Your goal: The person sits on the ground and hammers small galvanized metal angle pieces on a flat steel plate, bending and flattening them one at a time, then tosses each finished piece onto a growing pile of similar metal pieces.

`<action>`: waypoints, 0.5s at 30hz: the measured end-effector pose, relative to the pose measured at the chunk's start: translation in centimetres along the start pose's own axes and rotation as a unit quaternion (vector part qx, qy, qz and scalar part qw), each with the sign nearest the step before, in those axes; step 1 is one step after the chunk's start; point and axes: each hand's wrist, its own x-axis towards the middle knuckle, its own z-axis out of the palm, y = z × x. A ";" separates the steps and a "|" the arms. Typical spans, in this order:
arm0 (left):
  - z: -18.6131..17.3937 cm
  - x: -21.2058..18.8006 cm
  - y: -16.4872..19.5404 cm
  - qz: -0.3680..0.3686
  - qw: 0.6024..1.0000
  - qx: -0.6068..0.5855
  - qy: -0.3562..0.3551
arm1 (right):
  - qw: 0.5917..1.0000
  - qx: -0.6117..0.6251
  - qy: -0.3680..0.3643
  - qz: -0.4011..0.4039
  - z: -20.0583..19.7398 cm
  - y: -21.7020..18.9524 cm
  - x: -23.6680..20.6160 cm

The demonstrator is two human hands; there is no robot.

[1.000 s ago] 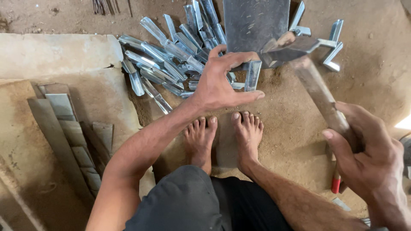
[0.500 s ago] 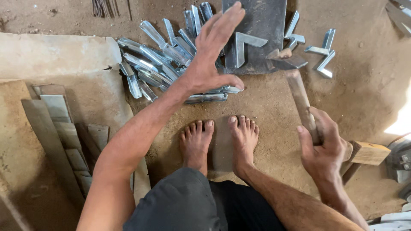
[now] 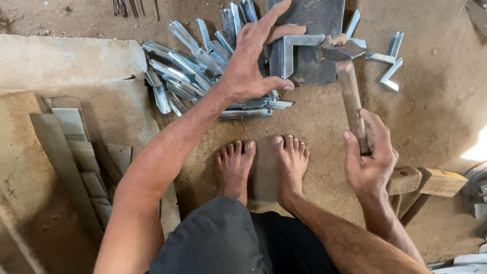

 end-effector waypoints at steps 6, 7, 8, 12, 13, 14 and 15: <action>-0.1 0.7 -0.8 -0.016 0.993 -0.111 -0.043 | 0.997 -0.069 -0.012 -0.022 -3.7 -1.0 -1.6; -0.2 0.7 -0.9 -0.036 0.993 -0.102 -0.057 | 0.996 -0.067 -0.010 -0.055 -4.2 -1.5 -1.4; -0.2 0.7 -1.1 -0.045 0.993 -0.083 -0.063 | 0.994 -0.064 -0.007 -0.091 -4.6 -1.9 -0.9; 0.1 0.9 -1.6 -0.074 0.995 -0.016 -0.069 | 0.980 -0.096 0.013 -0.173 -3.8 -3.9 2.8; 0.2 1.0 -1.7 -0.094 0.993 -0.016 -0.068 | 0.986 -0.090 -0.021 -0.138 -3.5 -4.4 3.9; 0.2 1.1 -1.7 -0.114 0.991 -0.015 -0.066 | 0.989 -0.083 -0.055 -0.106 -3.3 -4.8 4.9; 0.3 1.2 -1.8 -0.103 0.992 -0.001 -0.068 | 0.990 -0.074 -0.091 -0.075 -3.1 -5.2 5.6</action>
